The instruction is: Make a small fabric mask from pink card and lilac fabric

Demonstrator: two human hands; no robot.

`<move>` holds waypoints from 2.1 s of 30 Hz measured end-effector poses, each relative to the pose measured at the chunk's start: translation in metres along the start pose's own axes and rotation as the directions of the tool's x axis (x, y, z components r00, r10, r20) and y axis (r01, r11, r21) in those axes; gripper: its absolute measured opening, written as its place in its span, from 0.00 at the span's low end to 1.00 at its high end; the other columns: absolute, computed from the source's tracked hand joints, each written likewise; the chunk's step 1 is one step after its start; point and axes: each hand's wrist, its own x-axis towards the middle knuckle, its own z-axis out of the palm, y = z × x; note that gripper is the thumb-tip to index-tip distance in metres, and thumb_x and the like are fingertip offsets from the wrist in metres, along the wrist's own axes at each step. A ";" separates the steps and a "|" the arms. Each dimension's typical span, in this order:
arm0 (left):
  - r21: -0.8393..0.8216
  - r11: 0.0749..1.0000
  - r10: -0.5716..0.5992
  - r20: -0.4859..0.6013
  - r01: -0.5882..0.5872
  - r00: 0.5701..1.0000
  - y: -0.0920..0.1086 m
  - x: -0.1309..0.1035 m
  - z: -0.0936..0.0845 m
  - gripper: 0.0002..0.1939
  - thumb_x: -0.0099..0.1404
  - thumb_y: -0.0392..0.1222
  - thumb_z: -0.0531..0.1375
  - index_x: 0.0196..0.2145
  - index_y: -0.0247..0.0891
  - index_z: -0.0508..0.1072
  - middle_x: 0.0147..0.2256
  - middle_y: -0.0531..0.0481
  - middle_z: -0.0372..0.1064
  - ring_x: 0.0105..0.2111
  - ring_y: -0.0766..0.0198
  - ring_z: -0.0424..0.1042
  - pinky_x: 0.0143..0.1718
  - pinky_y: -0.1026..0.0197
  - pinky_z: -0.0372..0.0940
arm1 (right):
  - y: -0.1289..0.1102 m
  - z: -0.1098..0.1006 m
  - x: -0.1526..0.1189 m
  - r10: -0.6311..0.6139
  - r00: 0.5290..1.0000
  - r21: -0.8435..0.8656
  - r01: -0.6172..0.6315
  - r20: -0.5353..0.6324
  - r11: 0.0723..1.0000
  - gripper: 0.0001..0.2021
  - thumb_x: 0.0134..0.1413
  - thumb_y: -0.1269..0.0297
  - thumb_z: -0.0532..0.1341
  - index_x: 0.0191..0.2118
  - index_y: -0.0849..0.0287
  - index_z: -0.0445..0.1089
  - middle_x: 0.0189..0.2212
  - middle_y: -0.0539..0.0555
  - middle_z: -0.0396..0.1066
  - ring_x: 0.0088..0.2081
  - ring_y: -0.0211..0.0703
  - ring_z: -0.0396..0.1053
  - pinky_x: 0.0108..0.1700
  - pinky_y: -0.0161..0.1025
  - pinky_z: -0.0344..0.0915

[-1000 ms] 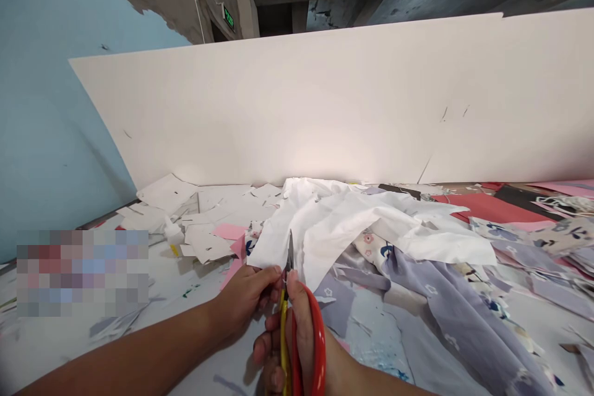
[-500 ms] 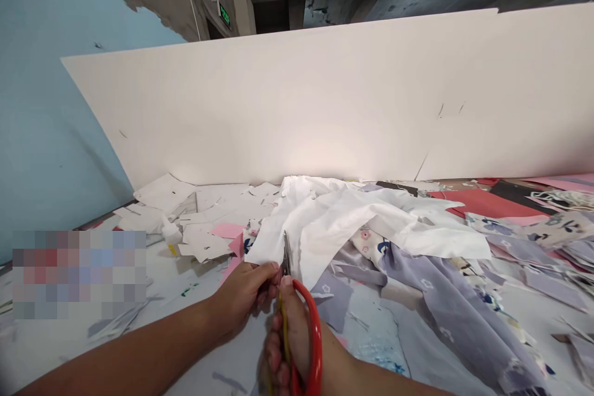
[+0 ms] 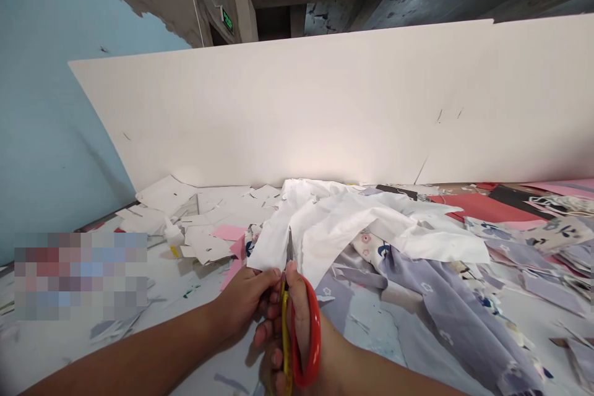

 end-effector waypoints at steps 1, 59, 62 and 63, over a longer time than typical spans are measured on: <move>0.020 1.000 0.021 -0.017 -0.020 1.000 0.000 0.000 0.000 0.16 0.55 0.45 0.49 0.14 0.35 0.60 0.12 0.54 0.59 0.09 0.70 0.57 0.11 0.67 0.48 | 0.000 0.001 0.000 -0.005 1.000 -0.008 0.005 -0.024 1.000 0.27 0.43 0.35 0.44 0.21 0.58 0.55 0.12 0.49 0.64 0.08 0.32 0.54 0.08 0.30 0.53; 0.153 0.987 0.062 -0.095 -0.047 0.994 0.006 -0.001 -0.016 0.14 0.52 0.46 0.52 0.15 0.36 0.61 0.13 0.57 0.51 0.15 0.72 0.49 0.17 0.66 0.45 | -0.021 -0.002 -0.015 -0.044 0.996 -0.245 0.024 -0.075 0.969 0.27 0.43 0.35 0.44 0.23 0.59 0.57 0.17 0.55 0.69 0.12 0.35 0.59 0.12 0.30 0.55; 0.397 0.916 0.021 0.084 -0.053 0.996 0.030 -0.006 -0.030 0.08 0.48 0.41 0.56 0.15 0.36 0.65 0.15 0.55 0.58 0.17 0.71 0.55 0.19 0.66 0.49 | -0.021 -0.009 -0.029 -0.010 0.997 -0.265 -0.012 -0.081 0.964 0.29 0.42 0.34 0.43 0.23 0.60 0.56 0.27 0.62 0.72 0.13 0.35 0.62 0.14 0.32 0.56; 0.480 0.877 -0.061 0.173 -0.030 0.983 0.040 -0.010 -0.035 0.06 0.46 0.39 0.57 0.16 0.36 0.68 0.16 0.54 0.60 0.17 0.71 0.57 0.20 0.66 0.50 | -0.021 -0.012 -0.033 0.008 0.996 -0.250 -0.031 -0.093 0.968 0.30 0.41 0.33 0.43 0.22 0.60 0.57 0.28 0.62 0.73 0.14 0.35 0.62 0.15 0.32 0.56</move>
